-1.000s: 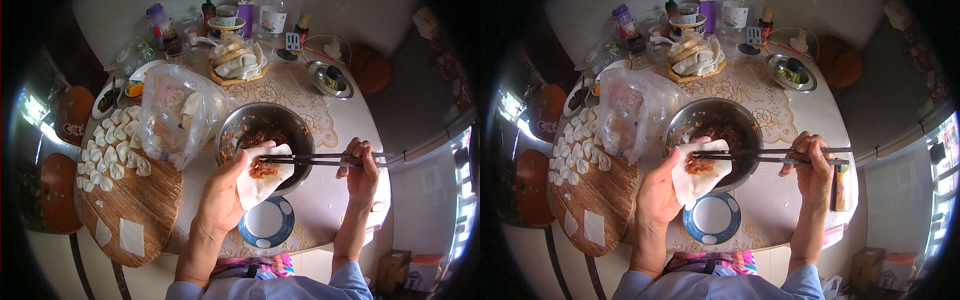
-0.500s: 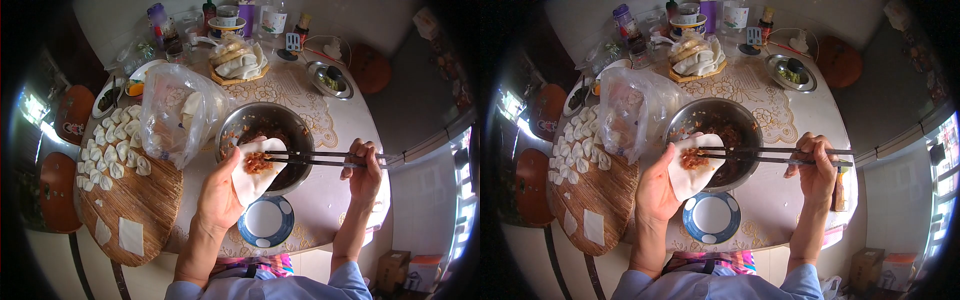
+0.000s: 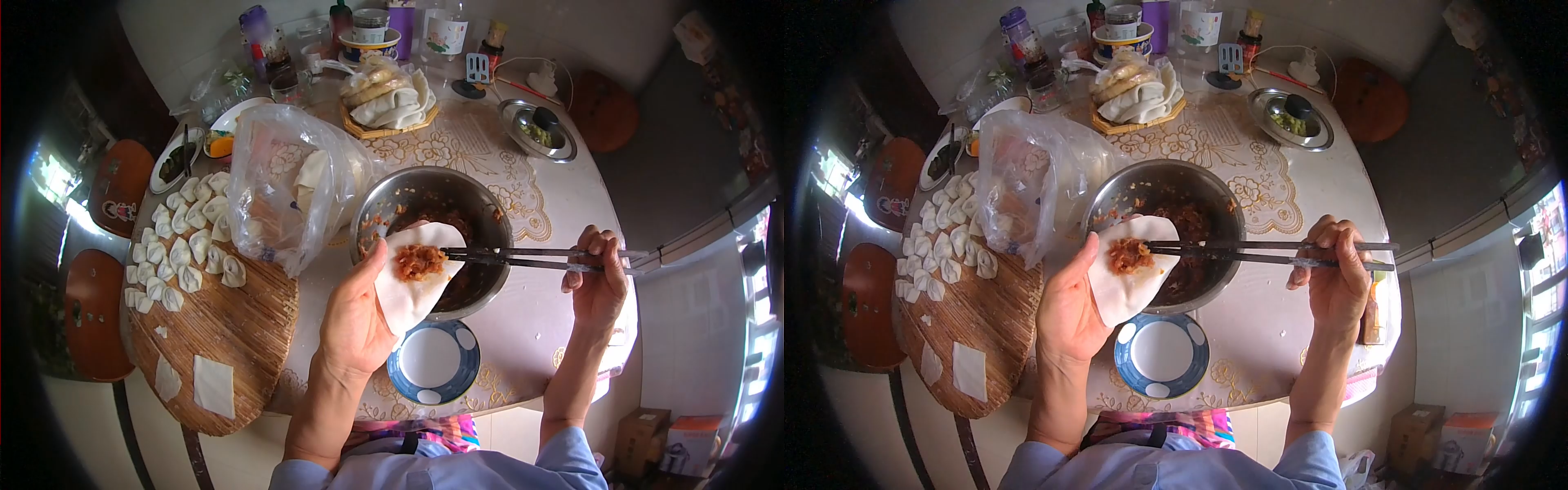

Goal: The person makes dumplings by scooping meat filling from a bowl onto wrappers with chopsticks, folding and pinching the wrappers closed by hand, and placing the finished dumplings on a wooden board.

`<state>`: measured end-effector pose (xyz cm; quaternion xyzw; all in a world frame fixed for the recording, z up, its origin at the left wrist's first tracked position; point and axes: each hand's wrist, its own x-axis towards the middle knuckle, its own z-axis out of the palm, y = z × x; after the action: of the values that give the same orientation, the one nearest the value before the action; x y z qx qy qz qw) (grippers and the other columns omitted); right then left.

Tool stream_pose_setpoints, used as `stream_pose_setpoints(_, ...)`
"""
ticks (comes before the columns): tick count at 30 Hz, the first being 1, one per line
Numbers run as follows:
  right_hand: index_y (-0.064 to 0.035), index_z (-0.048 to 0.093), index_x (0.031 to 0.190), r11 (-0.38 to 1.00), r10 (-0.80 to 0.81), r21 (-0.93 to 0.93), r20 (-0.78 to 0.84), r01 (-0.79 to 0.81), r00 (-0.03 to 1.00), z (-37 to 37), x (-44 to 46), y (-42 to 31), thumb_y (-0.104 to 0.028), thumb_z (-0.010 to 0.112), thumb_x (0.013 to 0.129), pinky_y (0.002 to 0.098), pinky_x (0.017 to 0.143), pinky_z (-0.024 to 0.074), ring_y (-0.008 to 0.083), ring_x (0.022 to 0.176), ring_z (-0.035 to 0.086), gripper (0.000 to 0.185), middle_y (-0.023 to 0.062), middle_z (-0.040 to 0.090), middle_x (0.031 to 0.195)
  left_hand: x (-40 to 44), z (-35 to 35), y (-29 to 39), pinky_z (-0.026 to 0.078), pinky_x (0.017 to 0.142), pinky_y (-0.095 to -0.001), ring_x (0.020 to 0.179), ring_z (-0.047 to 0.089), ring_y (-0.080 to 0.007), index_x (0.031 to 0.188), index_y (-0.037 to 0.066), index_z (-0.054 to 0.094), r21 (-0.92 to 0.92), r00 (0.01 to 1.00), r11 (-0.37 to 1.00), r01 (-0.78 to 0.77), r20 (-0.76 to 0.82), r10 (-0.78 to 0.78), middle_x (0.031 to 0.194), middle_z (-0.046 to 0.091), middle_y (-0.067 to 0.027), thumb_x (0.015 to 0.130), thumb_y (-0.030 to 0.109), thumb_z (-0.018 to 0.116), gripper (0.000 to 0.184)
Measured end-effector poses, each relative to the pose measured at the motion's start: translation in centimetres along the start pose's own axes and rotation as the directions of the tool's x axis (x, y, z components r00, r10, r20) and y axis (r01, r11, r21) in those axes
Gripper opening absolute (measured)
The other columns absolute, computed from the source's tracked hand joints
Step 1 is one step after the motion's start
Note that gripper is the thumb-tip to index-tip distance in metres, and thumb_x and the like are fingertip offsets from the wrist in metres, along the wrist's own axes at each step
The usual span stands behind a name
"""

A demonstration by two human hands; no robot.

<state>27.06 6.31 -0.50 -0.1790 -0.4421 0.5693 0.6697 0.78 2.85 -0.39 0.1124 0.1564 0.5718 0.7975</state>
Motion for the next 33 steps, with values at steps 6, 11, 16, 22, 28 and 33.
stream_pose_setpoints(6, 0.0041, 0.045, 0.081, 0.999, 0.033, -0.035, 0.028, -0.032, 0.999, 0.0, -0.2, 0.2, -0.017, 0.042, 0.093, 0.03, 0.042, 0.0541, 0.0216, 0.047, 0.057, 0.025, 0.0133, 0.041, 0.076, 0.1, 0.0, 0.1, 0.034, 0.103, -0.0402, 0.117, 0.046, -0.0273, 0.126, -0.005, 0.038, 0.013, 0.998, 1.0, 0.001, 0.064, -0.001, 0.126, 0.046, -0.0173, 0.096, 0.027, 0.036, 0.044)
stream_pose_setpoints(11, 0.0049, 0.045, 0.081, 0.996, 0.049, -0.072, 0.014, -0.048, 0.999, 0.1, -0.1, 0.5, -0.017, 0.043, 0.093, 0.03, 0.042, 0.0542, 0.0224, 0.047, 0.058, 0.026, 0.0126, 0.041, 0.076, 0.0, 0.1, 0.1, 0.033, 0.104, -0.0404, 0.118, 0.045, -0.0274, 0.126, -0.005, 0.038, 0.011, 0.999, 1.0, 0.003, 0.044, -0.004, 0.126, 0.046, -0.0177, 0.096, 0.026, 0.037, 0.044)
stream_pose_setpoints(16, 0.005, 0.046, 0.081, 0.998, 0.012, -0.064, -0.002, -0.012, 1.0, 0.3, 0.0, 0.5, -0.019, 0.043, 0.093, 0.0297, 0.042, 0.0541, 0.0212, 0.047, 0.058, 0.027, 0.0119, 0.042, 0.076, 0.0, 0.3, 0.1, 0.034, 0.104, -0.0406, 0.118, 0.045, -0.0279, 0.126, -0.005, 0.038, -0.01, 0.999, 1.0, 0.017, 0.036, -0.016, 0.126, 0.046, -0.0178, 0.096, 0.026, 0.036, 0.043)
stream_pose_setpoints(22, 0.0037, 0.048, 0.084, 0.994, -0.025, 0.1, -0.086, 0.033, 0.996, 0.3, 0.0, 0.3, -0.02, 0.042, 0.094, 0.0311, 0.046, 0.0547, 0.0202, 0.052, 0.058, 0.026, 0.0108, 0.043, 0.079, -0.1, -0.2, 0.1, 0.035, 0.102, -0.04, 0.116, 0.047, -0.027, 0.125, -0.004, 0.039, -0.007, 1.0, 1.0, 0.009, 0.002, -0.009, 0.125, 0.047, -0.017, 0.096, 0.026, 0.036, 0.043)
stream_pose_setpoints(28, 0.0078, 0.055, 0.081, 0.847, 0.001, -0.526, -0.147, -0.079, 0.989, 0.7, 0.0, 0.5, -0.017, 0.049, 0.09, 0.033, 0.048, 0.0533, 0.0232, 0.054, 0.058, 0.027, 0.0136, 0.052, 0.074, -0.4, -1.0, 1.5, 0.036, 0.101, -0.0398, 0.115, 0.048, -0.0273, 0.123, -0.004, 0.042, 0.043, 0.977, 0.982, -0.182, -0.104, 0.185, 0.124, 0.049, -0.0177, 0.096, 0.027, 0.037, 0.042)
stream_pose_setpoints(33, 0.0076, 0.052, 0.081, 0.941, -0.096, -0.33, -0.064, 0.069, 0.993, 0.4, -0.3, -0.3, -0.016, 0.047, 0.091, 0.0325, 0.046, 0.0534, 0.0236, 0.051, 0.057, 0.026, 0.0136, 0.047, 0.076, -0.3, -0.7, 1.4, 0.036, 0.101, -0.0392, 0.116, 0.048, -0.0273, 0.125, -0.005, 0.041, 0.038, 0.987, 0.99, -0.132, -0.085, 0.135, 0.125, 0.048, -0.0178, 0.095, 0.026, 0.038, 0.043)
